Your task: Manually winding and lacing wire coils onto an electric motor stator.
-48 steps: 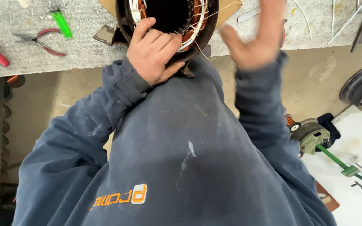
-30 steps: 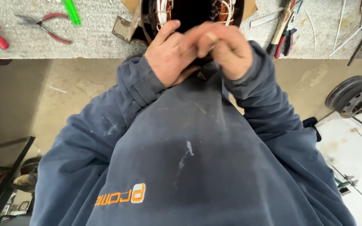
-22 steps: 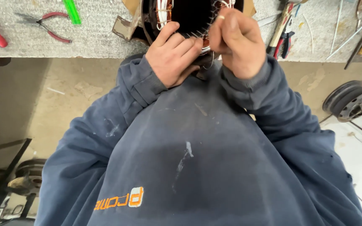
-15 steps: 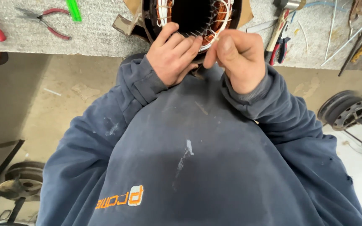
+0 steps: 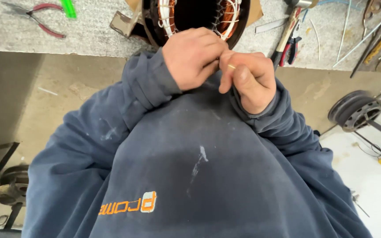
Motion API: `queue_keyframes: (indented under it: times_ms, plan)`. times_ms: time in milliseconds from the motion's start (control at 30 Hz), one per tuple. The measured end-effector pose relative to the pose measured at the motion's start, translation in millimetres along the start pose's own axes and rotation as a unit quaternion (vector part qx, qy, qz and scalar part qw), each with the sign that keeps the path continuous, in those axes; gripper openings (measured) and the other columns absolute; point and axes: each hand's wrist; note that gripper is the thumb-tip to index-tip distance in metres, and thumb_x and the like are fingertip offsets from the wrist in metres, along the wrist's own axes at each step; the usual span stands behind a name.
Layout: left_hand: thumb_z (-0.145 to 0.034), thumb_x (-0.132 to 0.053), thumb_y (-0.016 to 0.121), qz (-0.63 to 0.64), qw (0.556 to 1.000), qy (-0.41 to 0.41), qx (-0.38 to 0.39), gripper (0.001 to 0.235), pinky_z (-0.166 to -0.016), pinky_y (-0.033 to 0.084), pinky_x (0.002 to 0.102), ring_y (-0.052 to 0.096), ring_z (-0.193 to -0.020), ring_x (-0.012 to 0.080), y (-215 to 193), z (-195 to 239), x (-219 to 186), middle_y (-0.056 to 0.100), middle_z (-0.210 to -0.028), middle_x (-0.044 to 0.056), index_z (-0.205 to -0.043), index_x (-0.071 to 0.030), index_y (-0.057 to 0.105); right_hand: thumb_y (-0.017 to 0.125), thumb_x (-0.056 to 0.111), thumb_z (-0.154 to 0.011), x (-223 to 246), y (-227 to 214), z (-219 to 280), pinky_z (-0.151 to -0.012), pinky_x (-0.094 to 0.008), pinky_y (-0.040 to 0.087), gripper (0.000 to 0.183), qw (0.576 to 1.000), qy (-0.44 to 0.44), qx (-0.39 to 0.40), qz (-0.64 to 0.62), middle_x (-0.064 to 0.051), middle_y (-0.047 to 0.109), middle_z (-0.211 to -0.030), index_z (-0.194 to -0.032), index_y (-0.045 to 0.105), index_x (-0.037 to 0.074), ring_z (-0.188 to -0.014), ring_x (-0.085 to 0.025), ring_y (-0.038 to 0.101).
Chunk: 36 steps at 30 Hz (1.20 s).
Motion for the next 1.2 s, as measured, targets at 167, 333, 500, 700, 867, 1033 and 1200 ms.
queue_keyframes:
  times_ms: [167,333,500,700,867,1033,1200]
  plan:
    - [-0.093,-0.011,0.070,0.075,0.997,0.010,0.022,0.014,-0.086,0.050,0.043,0.063,-0.099,0.0336,-5,-8,3,0.063,-0.098,0.010,-0.104,-0.004,0.064,0.050,0.047,-0.112,-15,8,10,-0.070,-0.037,0.037,0.061,0.992,-0.044,-0.057,-0.099,-0.008,0.051,-0.066,-0.070,0.053,0.003,-0.061,-0.023,0.041]
    - [-0.093,-0.011,0.070,0.085,0.995,0.029,0.032,0.013,-0.087,0.050,0.044,0.060,-0.095,0.0343,-8,-8,0,0.059,-0.095,0.011,-0.100,-0.005,0.061,0.051,0.046,-0.111,-12,3,8,-0.067,-0.038,0.037,0.060,0.983,-0.053,-0.071,-0.158,-0.006,0.047,-0.062,-0.067,0.050,0.005,-0.057,-0.022,0.039]
    - [-0.089,-0.011,0.072,0.104,0.993,0.032,0.049,0.013,-0.081,0.048,0.044,0.058,-0.090,0.0347,-10,-20,-3,0.057,-0.090,0.011,-0.096,-0.004,0.063,0.048,0.043,-0.113,0,-11,6,-0.067,-0.038,0.042,0.058,0.992,-0.067,-0.002,-0.104,-0.007,0.053,-0.065,-0.072,0.058,0.004,-0.065,-0.027,0.045]
    - [-0.087,-0.011,0.072,0.104,0.992,0.016,0.075,0.013,-0.077,0.047,0.043,0.058,-0.085,0.0335,-15,-24,-4,0.057,-0.088,0.009,-0.094,-0.005,0.063,0.048,0.031,-0.114,-10,-23,-1,-0.067,-0.042,0.042,0.050,0.983,-0.133,0.058,-0.113,-0.008,0.057,-0.065,-0.074,0.063,0.004,-0.061,-0.029,0.048]
    - [-0.089,-0.012,0.073,0.107,0.991,0.023,0.078,0.013,-0.080,0.047,0.044,0.058,-0.089,0.0336,-2,-21,-1,0.058,-0.091,0.010,-0.097,-0.006,0.064,0.047,0.030,-0.113,-7,-26,2,-0.068,-0.044,0.042,0.049,0.980,-0.153,0.078,-0.099,-0.008,0.058,-0.067,-0.074,0.062,0.005,-0.061,-0.029,0.050]
    - [-0.090,-0.016,0.072,0.062,0.996,0.038,0.054,0.017,-0.081,0.044,0.046,0.056,-0.091,0.0357,10,-13,3,0.056,-0.093,0.011,-0.098,-0.006,0.061,0.047,0.034,-0.113,-8,-22,5,-0.069,-0.045,0.044,0.052,0.980,-0.155,0.094,-0.081,-0.008,0.056,-0.065,-0.072,0.060,0.005,-0.059,-0.028,0.049]
    - [-0.096,-0.014,0.067,0.124,0.991,0.044,0.007,0.013,-0.085,0.046,0.046,0.056,-0.094,0.0360,27,-8,14,0.057,-0.095,0.011,-0.098,-0.006,0.058,0.051,0.046,-0.109,-5,-17,2,-0.067,-0.041,0.043,0.059,0.991,-0.115,0.037,-0.049,-0.006,0.055,-0.063,-0.067,0.056,0.005,-0.060,-0.024,0.048]
Point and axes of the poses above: each hand's wrist, its own z-axis away from the middle knuckle, its own y-axis out of the palm, x = y × z
